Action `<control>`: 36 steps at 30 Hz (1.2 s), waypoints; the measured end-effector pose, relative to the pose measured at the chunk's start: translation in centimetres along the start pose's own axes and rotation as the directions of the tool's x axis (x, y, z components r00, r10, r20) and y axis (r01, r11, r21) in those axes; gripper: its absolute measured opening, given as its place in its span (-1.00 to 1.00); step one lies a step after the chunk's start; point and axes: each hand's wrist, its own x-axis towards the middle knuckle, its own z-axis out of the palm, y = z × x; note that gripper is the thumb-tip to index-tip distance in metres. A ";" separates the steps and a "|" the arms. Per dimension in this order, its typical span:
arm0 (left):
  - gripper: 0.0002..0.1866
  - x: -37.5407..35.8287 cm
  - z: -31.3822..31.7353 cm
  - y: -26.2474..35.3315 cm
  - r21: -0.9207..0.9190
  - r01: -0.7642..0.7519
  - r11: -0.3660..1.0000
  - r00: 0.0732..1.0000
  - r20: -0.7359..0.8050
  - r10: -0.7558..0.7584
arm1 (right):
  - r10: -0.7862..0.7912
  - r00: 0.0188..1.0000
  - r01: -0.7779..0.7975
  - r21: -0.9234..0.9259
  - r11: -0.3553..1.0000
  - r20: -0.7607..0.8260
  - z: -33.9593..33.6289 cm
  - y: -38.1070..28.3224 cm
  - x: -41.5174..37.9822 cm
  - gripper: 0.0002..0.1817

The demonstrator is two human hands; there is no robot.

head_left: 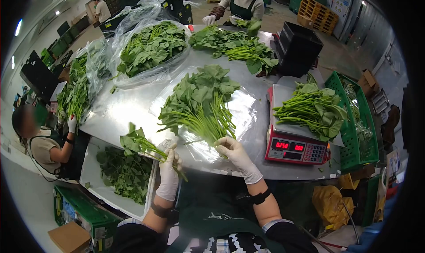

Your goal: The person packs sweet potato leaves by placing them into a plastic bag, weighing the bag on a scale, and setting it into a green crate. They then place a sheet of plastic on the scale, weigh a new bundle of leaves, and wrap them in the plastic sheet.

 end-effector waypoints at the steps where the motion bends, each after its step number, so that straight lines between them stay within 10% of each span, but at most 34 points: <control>1: -0.65 -0.2 0.1 0.3 0.000 0.000 1.000 1.000 0.002 0.000 | -0.001 1.000 0.001 0.000 1.000 -0.001 -0.2 0.0 -0.2 -0.71; 10: -0.68 0.8 -1.2 -1.1 -0.110 0.260 0.959 0.943 0.244 -0.228 | -0.105 0.994 0.108 0.380 0.919 -0.027 -0.6 -3.4 -2.8 -0.77; 15: -0.57 -0.2 1.4 -0.8 -0.079 0.304 0.949 0.930 0.240 -0.278 | -0.132 0.991 0.127 -0.169 0.977 -0.016 1.5 -2.5 -2.3 -0.80; 36: -0.59 -0.9 1.3 -0.8 -0.008 0.310 0.951 0.874 0.396 -0.282 | -0.260 0.965 0.231 -0.370 0.900 -0.031 5.9 0.7 -3.9 -0.74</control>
